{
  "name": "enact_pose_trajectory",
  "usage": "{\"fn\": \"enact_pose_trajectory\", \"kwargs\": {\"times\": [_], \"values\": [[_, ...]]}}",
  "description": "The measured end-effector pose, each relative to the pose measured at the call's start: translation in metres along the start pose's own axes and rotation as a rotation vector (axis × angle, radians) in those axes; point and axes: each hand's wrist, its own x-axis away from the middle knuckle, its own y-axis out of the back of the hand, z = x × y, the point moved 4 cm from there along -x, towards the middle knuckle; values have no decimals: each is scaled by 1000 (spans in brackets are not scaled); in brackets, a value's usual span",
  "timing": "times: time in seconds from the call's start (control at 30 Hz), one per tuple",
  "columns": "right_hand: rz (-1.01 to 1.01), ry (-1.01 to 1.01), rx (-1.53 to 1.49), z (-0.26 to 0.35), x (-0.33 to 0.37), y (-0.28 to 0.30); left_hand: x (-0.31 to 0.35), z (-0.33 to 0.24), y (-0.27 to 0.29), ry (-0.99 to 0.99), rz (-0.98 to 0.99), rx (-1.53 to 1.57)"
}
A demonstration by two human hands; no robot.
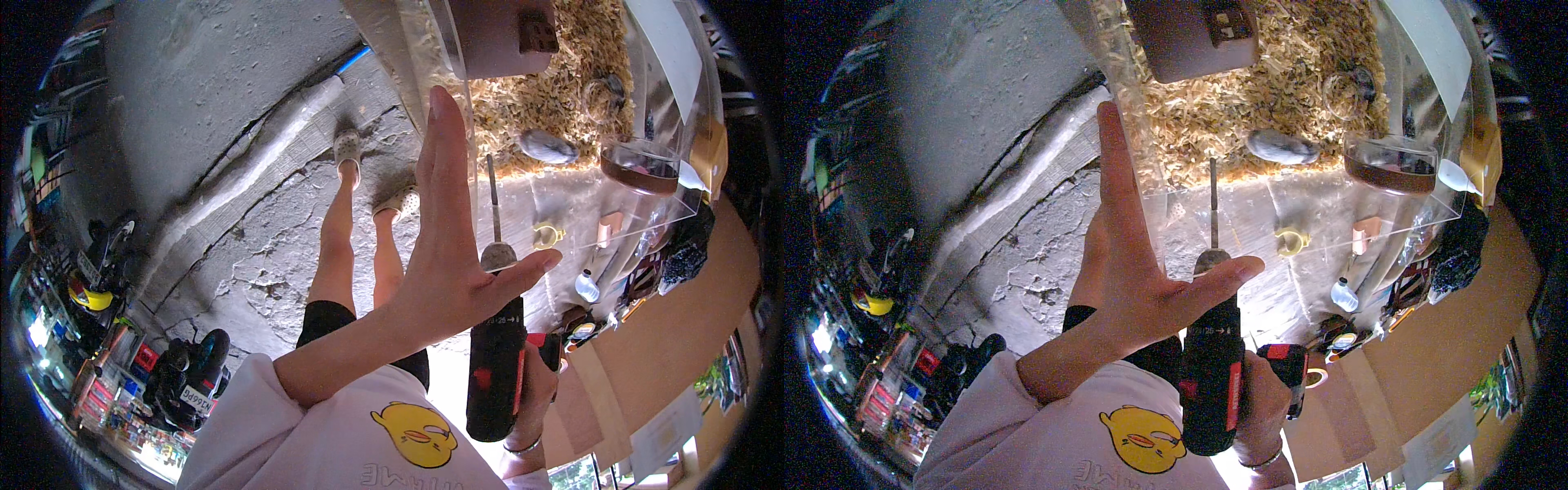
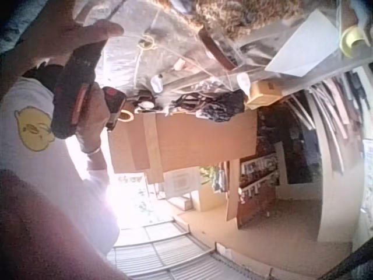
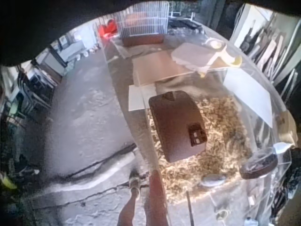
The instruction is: The person fills a small bottle with water, then attaches a nozzle to it. They use a power drill to make a hole in the side of a hamster cage and insert the bottle into the hole to serve as a water dispenser for the hamsters inside.
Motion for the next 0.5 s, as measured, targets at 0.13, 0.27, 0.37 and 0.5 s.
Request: {"fn": "enact_pose_trajectory", "kwargs": {"times": [0.13,0.27,0.37,0.5], "values": [[15,-46,-24,7,-7,0,-2,0,0,8,-4,-17],[36,-76,55,2,4,2,-4,4,-2,15,-31,114],[79,12,182,18,9,6,-2,4,-2,2,-40,24],[41,81,239,23,4,3,-1,4,-3,19,-41,98]]}}
